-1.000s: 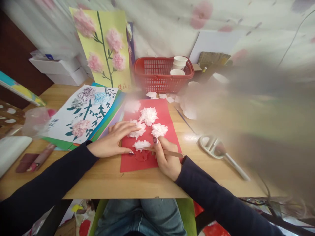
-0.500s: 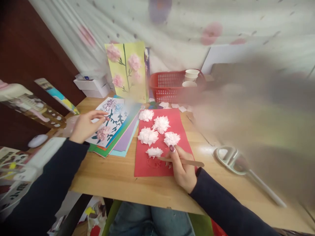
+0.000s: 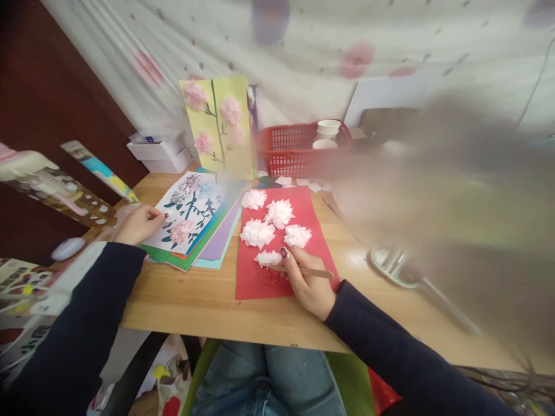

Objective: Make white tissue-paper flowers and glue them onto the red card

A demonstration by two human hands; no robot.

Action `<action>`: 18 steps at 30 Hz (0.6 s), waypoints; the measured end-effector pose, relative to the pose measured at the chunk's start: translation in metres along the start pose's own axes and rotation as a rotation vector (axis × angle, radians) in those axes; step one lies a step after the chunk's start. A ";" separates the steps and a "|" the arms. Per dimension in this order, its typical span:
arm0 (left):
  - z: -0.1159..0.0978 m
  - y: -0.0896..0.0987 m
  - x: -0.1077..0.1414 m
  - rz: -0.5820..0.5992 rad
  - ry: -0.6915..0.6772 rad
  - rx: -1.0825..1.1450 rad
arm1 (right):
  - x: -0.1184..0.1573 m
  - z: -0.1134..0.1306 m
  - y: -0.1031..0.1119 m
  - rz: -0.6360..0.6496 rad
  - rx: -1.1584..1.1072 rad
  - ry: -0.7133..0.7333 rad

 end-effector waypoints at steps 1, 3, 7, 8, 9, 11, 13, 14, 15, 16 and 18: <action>-0.002 0.004 0.002 -0.021 0.013 0.015 | 0.000 0.000 0.000 -0.001 -0.011 -0.020; -0.009 0.012 0.007 -0.054 0.034 0.051 | -0.001 -0.001 -0.001 0.000 -0.035 -0.059; -0.034 0.030 0.025 -0.150 0.003 0.181 | -0.002 0.001 -0.001 -0.010 -0.030 -0.071; -0.043 0.035 0.031 -0.163 -0.036 0.226 | -0.002 0.002 -0.001 -0.010 -0.021 -0.067; -0.052 0.040 0.039 -0.135 -0.099 0.281 | -0.002 0.002 -0.001 -0.005 -0.014 -0.066; -0.073 0.045 0.055 0.084 -0.275 0.348 | -0.002 0.002 -0.002 0.021 -0.003 -0.069; -0.096 0.043 0.073 0.403 -0.524 0.363 | -0.001 0.001 -0.002 0.053 0.017 -0.074; -0.106 0.041 0.081 0.521 -0.608 0.354 | -0.001 0.001 -0.003 0.060 0.029 -0.078; -0.115 0.036 0.088 0.609 -0.672 0.347 | -0.001 0.000 -0.003 0.057 0.040 -0.084; -0.124 0.030 0.094 0.665 -0.708 0.346 | -0.001 -0.001 -0.003 0.043 0.050 -0.089; -0.137 0.014 0.101 0.727 -0.738 0.351 | -0.002 -0.002 -0.003 0.001 0.063 -0.096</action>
Point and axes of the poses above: each hand's wrist, its own x-axis away from the middle knuckle, its own y-axis out of the back of the hand, z = x × y, the point moved 1 cm from there along -x, towards the middle knuckle, and after that the axes turned 11 degrees about -x, right-handed, at the moved point
